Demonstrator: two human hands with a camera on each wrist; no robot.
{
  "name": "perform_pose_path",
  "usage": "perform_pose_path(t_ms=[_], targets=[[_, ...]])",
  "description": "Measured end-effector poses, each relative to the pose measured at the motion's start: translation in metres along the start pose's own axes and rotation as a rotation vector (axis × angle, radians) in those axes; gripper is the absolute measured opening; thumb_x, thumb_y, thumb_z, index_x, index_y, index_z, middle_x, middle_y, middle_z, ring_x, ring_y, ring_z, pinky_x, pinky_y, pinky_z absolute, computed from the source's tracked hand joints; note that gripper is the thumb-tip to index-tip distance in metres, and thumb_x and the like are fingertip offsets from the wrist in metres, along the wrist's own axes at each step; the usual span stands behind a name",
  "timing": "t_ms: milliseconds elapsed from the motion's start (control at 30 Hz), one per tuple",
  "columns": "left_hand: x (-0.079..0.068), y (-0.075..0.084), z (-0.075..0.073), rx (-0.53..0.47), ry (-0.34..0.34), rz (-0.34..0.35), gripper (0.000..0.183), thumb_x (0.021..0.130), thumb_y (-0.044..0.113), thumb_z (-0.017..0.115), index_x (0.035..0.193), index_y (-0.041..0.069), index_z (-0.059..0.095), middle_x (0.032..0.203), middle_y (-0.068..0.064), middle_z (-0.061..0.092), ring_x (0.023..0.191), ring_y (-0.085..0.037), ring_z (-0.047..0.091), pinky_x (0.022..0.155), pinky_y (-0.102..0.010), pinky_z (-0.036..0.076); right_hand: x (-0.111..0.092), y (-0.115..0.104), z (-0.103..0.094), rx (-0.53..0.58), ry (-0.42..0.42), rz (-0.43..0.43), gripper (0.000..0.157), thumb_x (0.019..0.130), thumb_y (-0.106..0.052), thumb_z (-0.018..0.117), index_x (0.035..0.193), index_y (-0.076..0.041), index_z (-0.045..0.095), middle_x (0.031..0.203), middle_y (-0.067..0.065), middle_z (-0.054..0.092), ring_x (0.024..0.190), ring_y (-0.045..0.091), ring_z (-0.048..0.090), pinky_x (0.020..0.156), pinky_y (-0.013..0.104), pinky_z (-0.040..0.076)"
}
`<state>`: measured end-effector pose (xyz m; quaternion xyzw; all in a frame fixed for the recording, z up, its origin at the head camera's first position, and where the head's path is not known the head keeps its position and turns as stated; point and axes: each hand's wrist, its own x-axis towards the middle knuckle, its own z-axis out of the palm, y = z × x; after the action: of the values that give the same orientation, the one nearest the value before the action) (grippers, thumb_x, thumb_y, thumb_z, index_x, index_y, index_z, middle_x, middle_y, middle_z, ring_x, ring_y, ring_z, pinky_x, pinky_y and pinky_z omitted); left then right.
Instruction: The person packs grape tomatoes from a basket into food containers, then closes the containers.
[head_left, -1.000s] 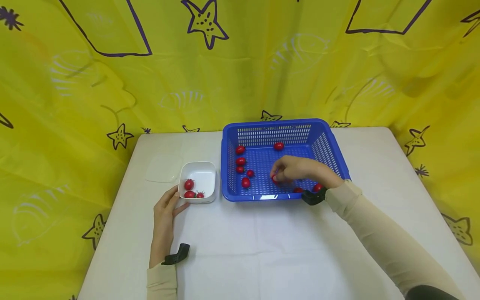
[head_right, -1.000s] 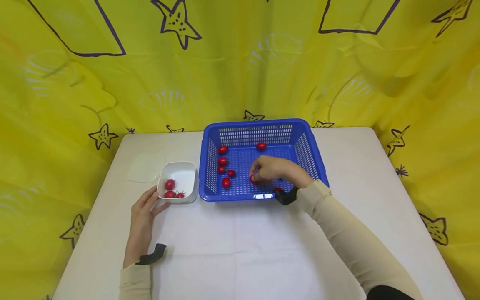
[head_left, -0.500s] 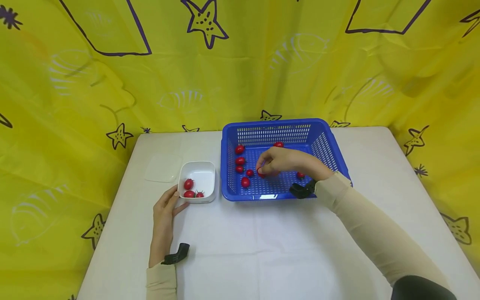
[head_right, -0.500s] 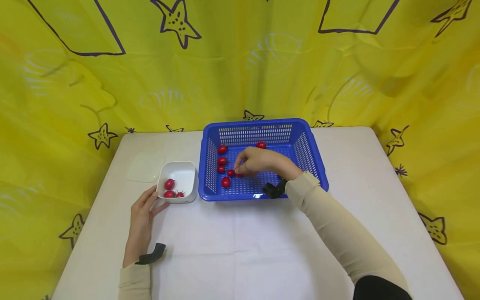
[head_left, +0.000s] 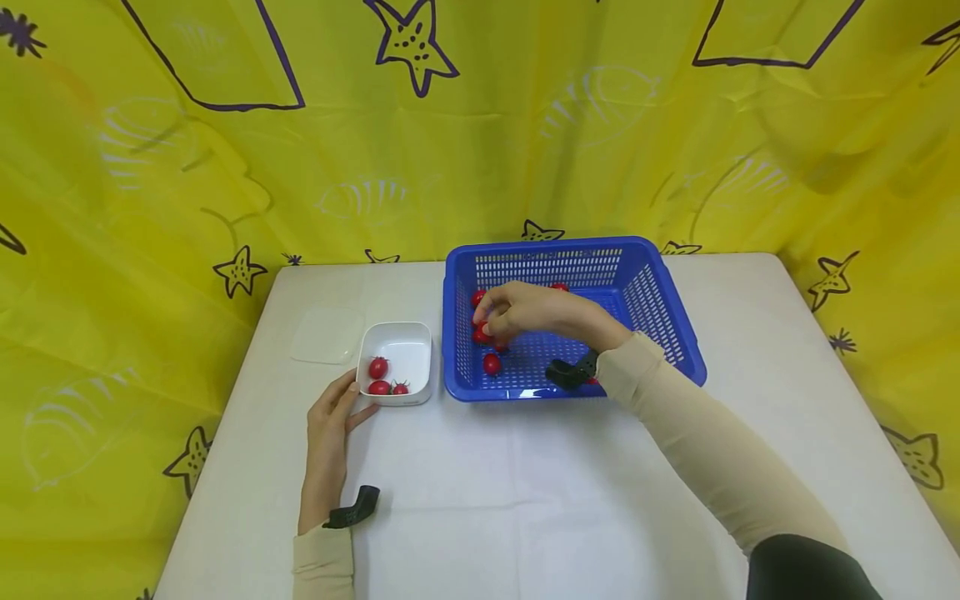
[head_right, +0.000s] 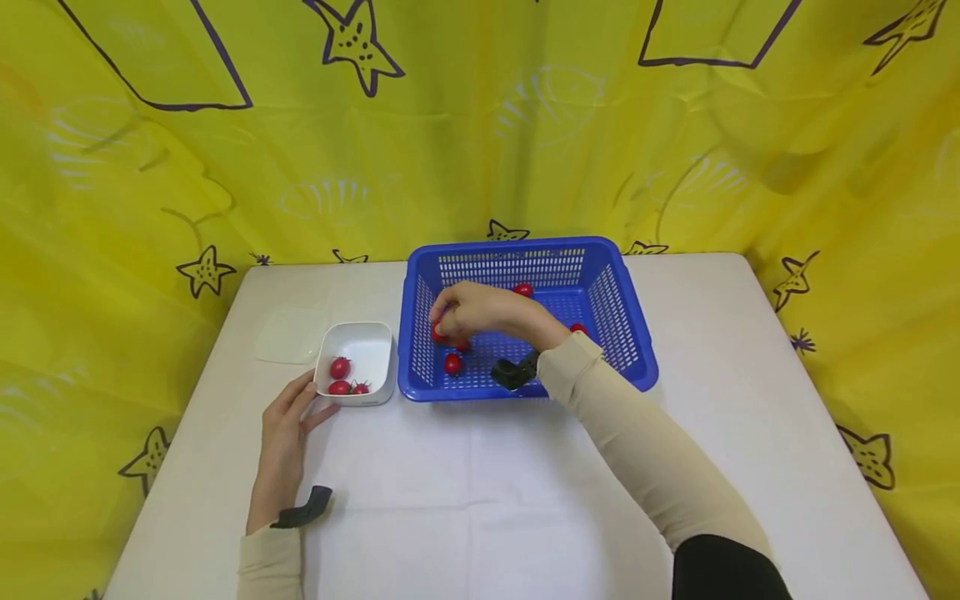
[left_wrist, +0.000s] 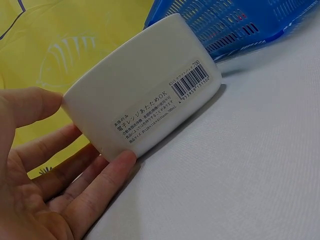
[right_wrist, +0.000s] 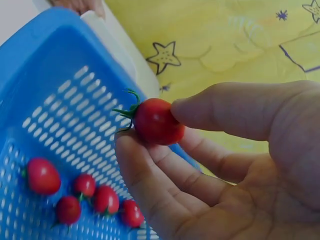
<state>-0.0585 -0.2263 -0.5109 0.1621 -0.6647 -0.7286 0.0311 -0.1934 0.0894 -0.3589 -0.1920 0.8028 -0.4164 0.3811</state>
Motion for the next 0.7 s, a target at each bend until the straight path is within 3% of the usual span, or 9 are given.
perform_pose_path(t_ms=[167,433,600,700], targets=[[-0.001,0.001,0.000,0.028,0.004,-0.011,0.046,0.098,0.035,0.059,0.138,0.012,0.056,0.140,-0.002,0.053,0.119,-0.012,0.061,0.086,-0.028,0.059,0.009,-0.012,0.007,-0.027,-0.011,-0.051,0.028,0.092,-0.013,0.059,0.118,-0.009,0.066,0.110,0.008,0.067,0.102,0.029,0.063,0.098,0.044,0.053],[-0.001,0.000,0.000,0.031,-0.005,-0.009,0.047,0.098,0.037,0.058,0.138,0.014,0.056,0.141,-0.002,0.052,0.120,-0.014,0.060,0.087,-0.027,0.058,0.026,-0.029,0.019,-0.065,-0.008,-0.091,0.022,0.093,-0.013,0.062,0.114,-0.011,0.068,0.107,0.006,0.068,0.097,0.024,0.060,0.083,0.029,0.054],[-0.001,0.000,0.000,0.038,-0.004,-0.014,0.047,0.098,0.038,0.058,0.139,0.014,0.056,0.142,-0.002,0.052,0.120,-0.014,0.060,0.087,-0.027,0.058,0.037,-0.042,0.030,-0.055,-0.019,-0.116,0.025,0.091,-0.010,0.063,0.115,-0.006,0.067,0.106,0.007,0.070,0.095,0.023,0.065,0.093,0.039,0.057],[0.000,0.001,0.000,0.039,-0.002,-0.013,0.047,0.098,0.038,0.058,0.139,0.015,0.056,0.143,-0.001,0.052,0.121,-0.014,0.059,0.087,-0.026,0.058,0.043,-0.049,0.037,-0.085,-0.026,-0.128,0.025,0.091,-0.010,0.062,0.116,-0.004,0.066,0.105,0.007,0.070,0.095,0.024,0.066,0.092,0.038,0.058]])
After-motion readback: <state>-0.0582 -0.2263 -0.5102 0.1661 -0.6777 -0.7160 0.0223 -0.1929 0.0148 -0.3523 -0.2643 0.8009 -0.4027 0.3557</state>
